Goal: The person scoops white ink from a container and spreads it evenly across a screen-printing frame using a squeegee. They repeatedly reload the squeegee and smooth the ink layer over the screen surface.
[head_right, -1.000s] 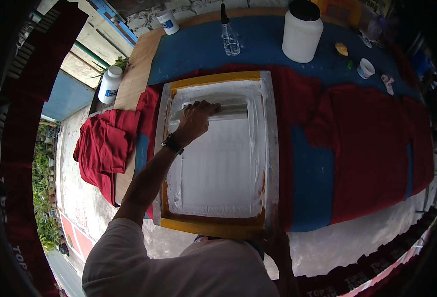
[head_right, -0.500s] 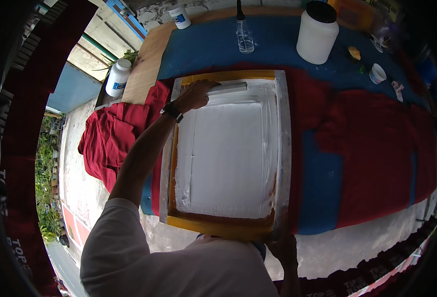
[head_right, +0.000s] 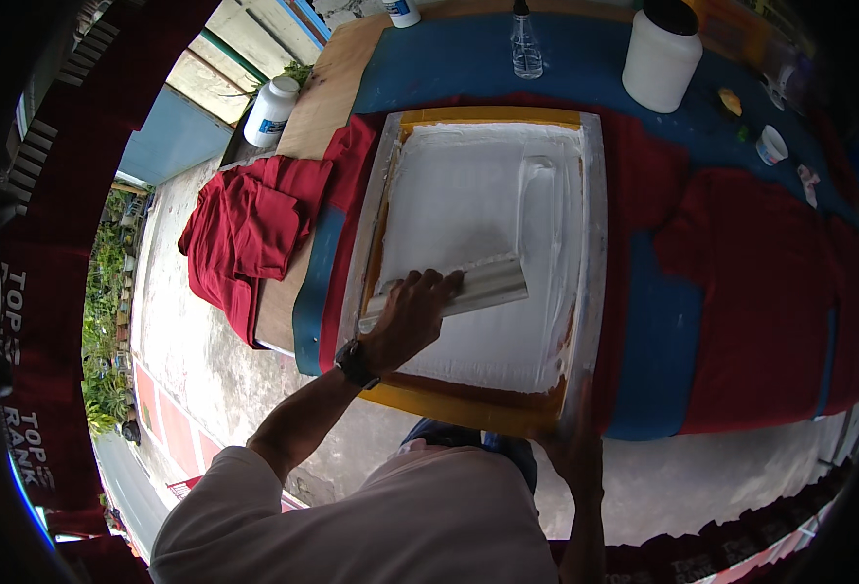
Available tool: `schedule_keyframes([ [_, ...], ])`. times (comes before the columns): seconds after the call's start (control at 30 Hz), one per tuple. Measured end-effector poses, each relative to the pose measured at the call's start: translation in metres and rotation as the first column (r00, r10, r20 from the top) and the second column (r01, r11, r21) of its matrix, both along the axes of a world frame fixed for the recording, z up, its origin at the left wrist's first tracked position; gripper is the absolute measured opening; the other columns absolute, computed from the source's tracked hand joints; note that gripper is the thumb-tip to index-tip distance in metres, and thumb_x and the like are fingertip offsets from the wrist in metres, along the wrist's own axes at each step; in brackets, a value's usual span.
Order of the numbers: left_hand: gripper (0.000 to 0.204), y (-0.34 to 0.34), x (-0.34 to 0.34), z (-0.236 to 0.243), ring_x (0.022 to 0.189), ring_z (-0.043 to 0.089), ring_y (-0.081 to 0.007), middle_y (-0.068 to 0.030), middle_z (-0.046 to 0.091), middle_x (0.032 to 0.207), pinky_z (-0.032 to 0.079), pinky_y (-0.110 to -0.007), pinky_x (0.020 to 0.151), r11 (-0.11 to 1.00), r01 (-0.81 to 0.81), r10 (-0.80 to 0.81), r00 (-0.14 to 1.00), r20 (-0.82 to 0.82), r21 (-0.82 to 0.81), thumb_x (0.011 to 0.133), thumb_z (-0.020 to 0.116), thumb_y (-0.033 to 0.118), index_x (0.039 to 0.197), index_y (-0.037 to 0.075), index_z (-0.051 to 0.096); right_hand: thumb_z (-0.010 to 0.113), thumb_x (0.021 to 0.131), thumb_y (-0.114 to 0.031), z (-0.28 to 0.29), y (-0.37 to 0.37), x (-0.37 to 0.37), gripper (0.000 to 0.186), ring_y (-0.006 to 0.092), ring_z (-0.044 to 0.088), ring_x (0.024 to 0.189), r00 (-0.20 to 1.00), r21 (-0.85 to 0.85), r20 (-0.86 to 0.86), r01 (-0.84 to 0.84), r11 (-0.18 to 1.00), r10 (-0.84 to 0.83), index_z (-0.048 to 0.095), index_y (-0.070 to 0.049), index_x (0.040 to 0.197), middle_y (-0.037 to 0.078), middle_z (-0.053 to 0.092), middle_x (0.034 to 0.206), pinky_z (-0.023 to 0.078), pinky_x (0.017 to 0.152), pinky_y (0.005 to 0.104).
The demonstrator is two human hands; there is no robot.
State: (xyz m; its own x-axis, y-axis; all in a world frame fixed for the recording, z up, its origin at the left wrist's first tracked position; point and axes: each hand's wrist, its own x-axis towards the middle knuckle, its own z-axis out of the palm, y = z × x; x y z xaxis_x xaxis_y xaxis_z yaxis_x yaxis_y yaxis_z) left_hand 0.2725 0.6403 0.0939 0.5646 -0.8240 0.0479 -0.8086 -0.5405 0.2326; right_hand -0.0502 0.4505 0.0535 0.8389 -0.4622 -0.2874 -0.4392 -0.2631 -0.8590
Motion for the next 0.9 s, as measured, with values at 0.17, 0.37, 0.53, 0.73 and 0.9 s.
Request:
schedule_keyframes([
  [0.17, 0.065, 0.049, -0.084, 0.026, 0.118, 0.066, -0.0364, -0.0157, 0.069, 0.127, 0.056, -0.054, 0.101, 1.000, -0.017, 0.016, 0.979, -0.205, -0.002, 0.089, 0.066, -0.005, 0.153, 0.010, 0.061, 0.099, 0.084, -0.038, -0.009, -0.001, -0.003, 0.130, 0.0392, 0.059, 0.149, 0.996, -0.016, 0.092, -0.001, 1.000, 0.002, 0.015, -0.007, 0.179, 0.029, 0.048, 0.170, 0.051, 0.120, 0.0497],
  [0.37, 0.057, 0.025, -0.023, 0.051, 0.106, 0.076, -0.0380, -0.0191, 0.079, 0.121, 0.061, -0.051, 0.090, 0.999, -0.016, 0.003, 0.919, -0.394, -0.030, 0.089, 0.064, -0.005, 0.144, 0.009, 0.072, 0.099, 0.083, -0.037, -0.011, -0.002, -0.007, 0.123, 0.0402, 0.046, 0.159, 0.989, -0.145, 0.146, -0.007, 0.989, 0.028, 0.025, 0.001, 0.174, 0.028, 0.041, 0.173, 0.045, 0.125, 0.0484],
  [0.53, 0.060, -0.044, 0.072, 0.051, 0.109, 0.077, -0.0400, -0.0202, 0.079, 0.125, 0.064, -0.050, 0.094, 0.972, 0.089, -0.123, 0.982, -0.147, -0.219, 0.086, 0.066, -0.008, 0.143, 0.009, 0.073, 0.099, 0.082, -0.048, -0.013, -0.002, -0.008, 0.128, 0.0430, 0.040, 0.162, 0.994, -0.158, 0.109, 0.006, 0.987, 0.012, 0.027, 0.004, 0.173, 0.030, 0.039, 0.174, 0.040, 0.129, 0.0485],
  [0.73, 0.058, -0.143, 0.187, 0.025, 0.112, 0.076, -0.0388, -0.0174, 0.079, 0.126, 0.062, -0.051, 0.098, 0.949, 0.208, -0.200, 0.978, 0.055, -0.236, 0.087, 0.065, -0.005, 0.140, 0.015, 0.076, 0.096, 0.081, -0.059, -0.011, -0.001, -0.007, 0.132, 0.0442, 0.041, 0.162, 0.997, -0.132, 0.081, 0.019, 0.991, -0.008, 0.026, 0.006, 0.172, 0.032, 0.041, 0.173, 0.041, 0.129, 0.0478],
  [0.9, 0.053, -0.194, 0.233, 0.000, 0.112, 0.075, -0.0384, -0.0167, 0.079, 0.119, 0.062, -0.051, 0.098, 0.958, 0.235, -0.214, 0.967, 0.142, -0.161, 0.086, 0.067, -0.003, 0.135, 0.015, 0.079, 0.095, 0.083, -0.059, -0.003, -0.001, -0.005, 0.131, 0.0469, 0.049, 0.156, 0.995, -0.215, 0.102, 0.002, 0.977, 0.020, 0.024, 0.007, 0.172, 0.032, 0.049, 0.167, 0.044, 0.127, 0.0526],
])
